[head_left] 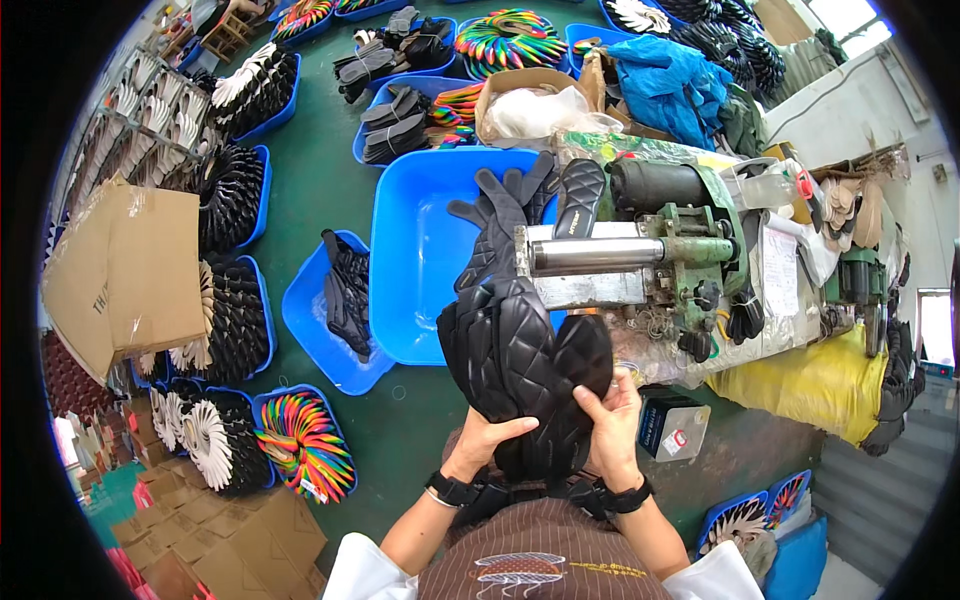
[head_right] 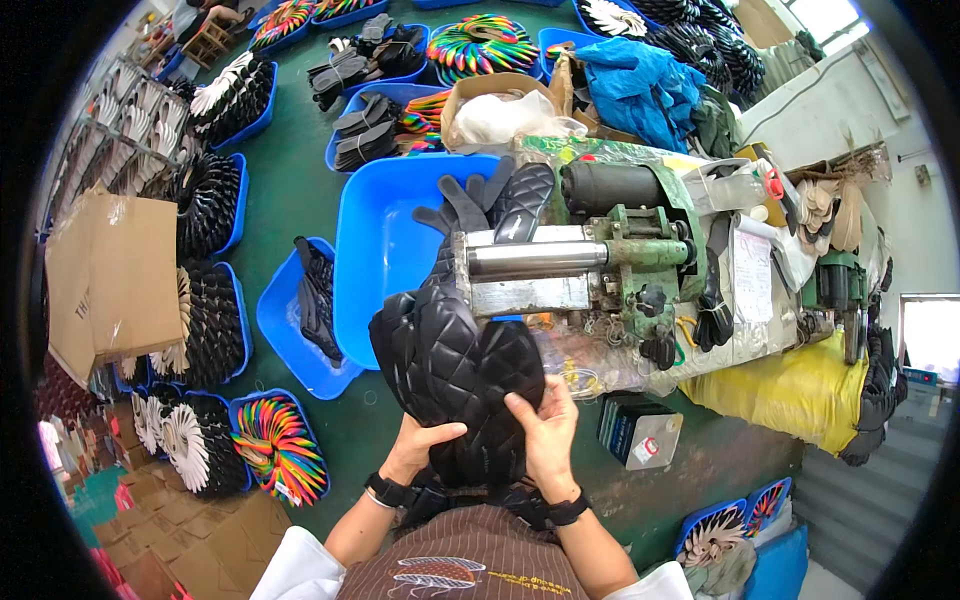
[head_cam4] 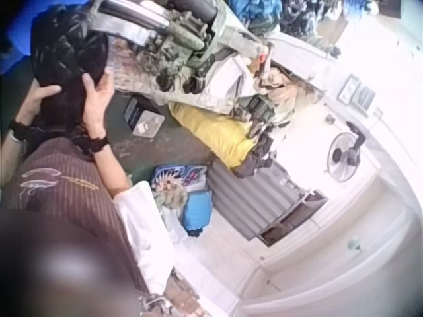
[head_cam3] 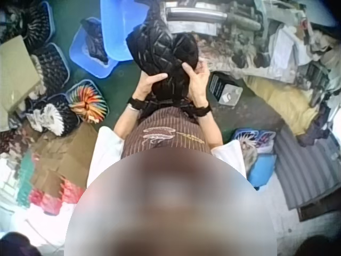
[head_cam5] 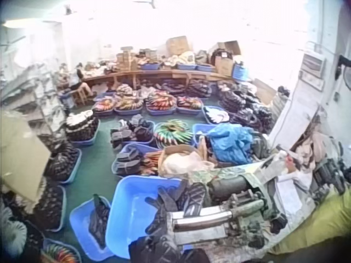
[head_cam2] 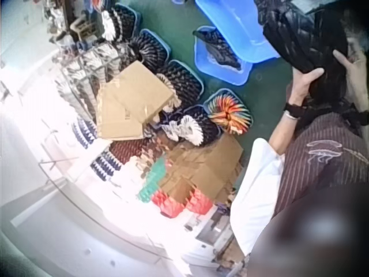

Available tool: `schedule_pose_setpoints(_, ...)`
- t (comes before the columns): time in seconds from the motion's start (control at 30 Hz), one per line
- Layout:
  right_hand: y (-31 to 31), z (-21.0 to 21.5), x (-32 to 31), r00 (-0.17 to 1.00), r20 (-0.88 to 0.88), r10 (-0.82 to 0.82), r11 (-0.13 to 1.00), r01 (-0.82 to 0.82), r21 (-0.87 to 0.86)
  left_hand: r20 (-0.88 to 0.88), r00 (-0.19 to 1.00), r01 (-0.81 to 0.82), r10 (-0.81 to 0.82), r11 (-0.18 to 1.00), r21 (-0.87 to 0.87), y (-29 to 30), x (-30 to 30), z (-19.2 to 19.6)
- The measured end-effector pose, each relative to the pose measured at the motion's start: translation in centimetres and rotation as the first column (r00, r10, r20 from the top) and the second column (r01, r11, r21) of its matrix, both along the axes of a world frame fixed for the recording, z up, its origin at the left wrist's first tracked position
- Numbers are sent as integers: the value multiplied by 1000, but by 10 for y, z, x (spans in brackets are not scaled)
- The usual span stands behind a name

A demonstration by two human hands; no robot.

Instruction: The recorder takes black shoe soles from a bundle and grinds their edges against a rotating machine wheel in a workshop.

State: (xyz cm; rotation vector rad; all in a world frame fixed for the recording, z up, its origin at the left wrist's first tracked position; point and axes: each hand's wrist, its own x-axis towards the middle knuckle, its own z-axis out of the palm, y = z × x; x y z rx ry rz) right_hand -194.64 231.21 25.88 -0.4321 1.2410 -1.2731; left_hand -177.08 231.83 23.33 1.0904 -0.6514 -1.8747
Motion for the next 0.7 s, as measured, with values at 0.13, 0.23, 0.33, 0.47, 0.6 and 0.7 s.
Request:
schedule_pose_setpoints(0.13,3,-2,-26,990,111,83,994,-90,57,-41,997,-67,68,997,34,-2,-1,4)
schedule_pose_setpoints(0.23,2,1,-28,953,233,193,960,-233,158,-22,996,-91,91,996,10,-3,-5,5)
schedule_pose_setpoints(0.33,-10,15,-31,924,341,172,969,-221,113,-26,990,-137,137,991,0,-4,-8,4)
schedule_pose_setpoints(0.47,0,3,-15,937,148,316,939,-332,96,-19,987,-159,159,987,13,-7,-14,9)
schedule_pose_setpoints(0.6,3,-1,-10,995,-36,95,994,-93,49,18,990,-138,138,990,30,-6,-13,7)
schedule_pose_setpoints(0.7,11,-12,-36,978,-211,-9,1000,12,12,-14,968,-249,251,966,73,-1,-7,-3)
